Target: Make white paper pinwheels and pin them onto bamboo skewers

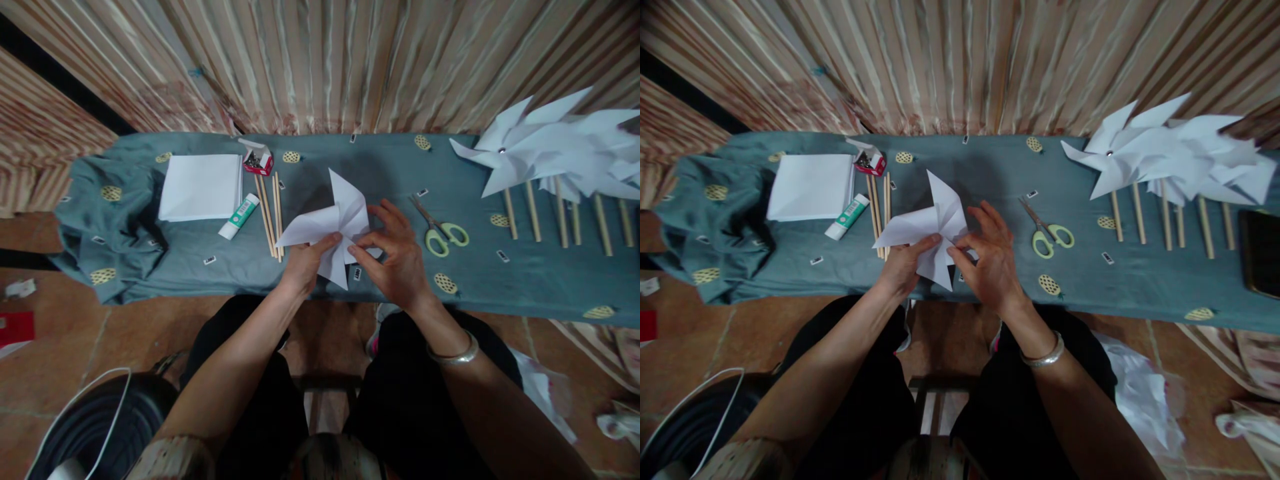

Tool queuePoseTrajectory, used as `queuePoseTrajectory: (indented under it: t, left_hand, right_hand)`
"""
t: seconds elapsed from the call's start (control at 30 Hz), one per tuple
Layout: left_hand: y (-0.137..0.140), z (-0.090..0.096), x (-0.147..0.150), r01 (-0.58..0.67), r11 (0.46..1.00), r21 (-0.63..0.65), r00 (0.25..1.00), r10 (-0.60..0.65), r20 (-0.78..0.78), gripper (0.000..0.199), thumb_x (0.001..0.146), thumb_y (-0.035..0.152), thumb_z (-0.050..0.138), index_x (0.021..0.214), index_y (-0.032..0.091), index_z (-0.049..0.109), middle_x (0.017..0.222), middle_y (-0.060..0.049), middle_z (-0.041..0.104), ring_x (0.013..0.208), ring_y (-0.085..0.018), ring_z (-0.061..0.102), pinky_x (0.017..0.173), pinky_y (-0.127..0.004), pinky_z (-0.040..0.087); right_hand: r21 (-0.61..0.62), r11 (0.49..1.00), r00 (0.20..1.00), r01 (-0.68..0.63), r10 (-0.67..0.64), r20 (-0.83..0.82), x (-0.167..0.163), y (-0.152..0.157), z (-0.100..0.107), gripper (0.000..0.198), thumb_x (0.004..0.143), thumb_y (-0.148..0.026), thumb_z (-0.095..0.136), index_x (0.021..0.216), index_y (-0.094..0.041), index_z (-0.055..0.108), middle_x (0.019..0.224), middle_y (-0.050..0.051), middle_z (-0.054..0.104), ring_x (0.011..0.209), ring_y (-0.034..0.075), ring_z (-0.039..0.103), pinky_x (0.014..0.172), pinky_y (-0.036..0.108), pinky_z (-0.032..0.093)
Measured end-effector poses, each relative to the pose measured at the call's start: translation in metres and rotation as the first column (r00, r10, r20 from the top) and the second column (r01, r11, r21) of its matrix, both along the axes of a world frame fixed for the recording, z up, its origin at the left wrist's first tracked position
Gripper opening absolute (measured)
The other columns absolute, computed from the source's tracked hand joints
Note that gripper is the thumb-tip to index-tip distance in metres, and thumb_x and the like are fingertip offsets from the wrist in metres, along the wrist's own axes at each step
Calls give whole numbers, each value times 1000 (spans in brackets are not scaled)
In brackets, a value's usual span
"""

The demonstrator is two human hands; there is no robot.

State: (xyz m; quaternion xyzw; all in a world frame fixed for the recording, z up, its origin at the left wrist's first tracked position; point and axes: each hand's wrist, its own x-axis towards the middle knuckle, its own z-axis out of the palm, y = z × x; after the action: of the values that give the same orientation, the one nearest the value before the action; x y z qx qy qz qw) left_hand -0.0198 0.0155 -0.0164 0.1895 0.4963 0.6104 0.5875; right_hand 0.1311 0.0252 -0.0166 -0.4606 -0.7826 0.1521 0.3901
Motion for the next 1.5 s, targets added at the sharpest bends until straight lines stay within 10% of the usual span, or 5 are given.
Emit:
queuePoseTrajectory:
  t: [0.5,0.7,0.9,1.5]
  left_hand:
    - [-3,2,0,43,999,4,999,-43,-28,44,54,22,84,95,17,71,88,-6,76,91,-25,69,93,-40,51]
    - [-4,5,0,135,991,-21,990,-136,-43,48,53,20,85,99,19,71,87,-6,77,90,-26,70,93,-43,50]
    - [-5,3,-1,156,988,-2,987,-156,-45,41,54,21,86,93,18,73,87,-6,76,91,-25,69,93,-42,51]
    - [-6,-4,-1,174,983,-64,980,-179,-87,30,48,24,88,74,15,75,82,-6,77,79,-22,69,87,-40,54]
  right_hand:
    - [22,990,984,141,-137,-115,3,4,10,14,82,-38,71,83,-24,69,127,7,64,129,30,53,107,54,43]
    - [-296,954,940,42,-138,-311,9,11,8,45,76,-43,75,115,-22,64,109,8,73,102,27,69,88,44,57]
    - [-497,863,893,-91,-150,-424,11,15,6,35,72,-41,77,100,-23,69,81,2,75,76,22,72,72,38,59]
    - [-581,786,834,-210,-167,-527,17,19,11,28,66,-48,82,80,-26,74,80,0,75,77,22,71,74,39,59]
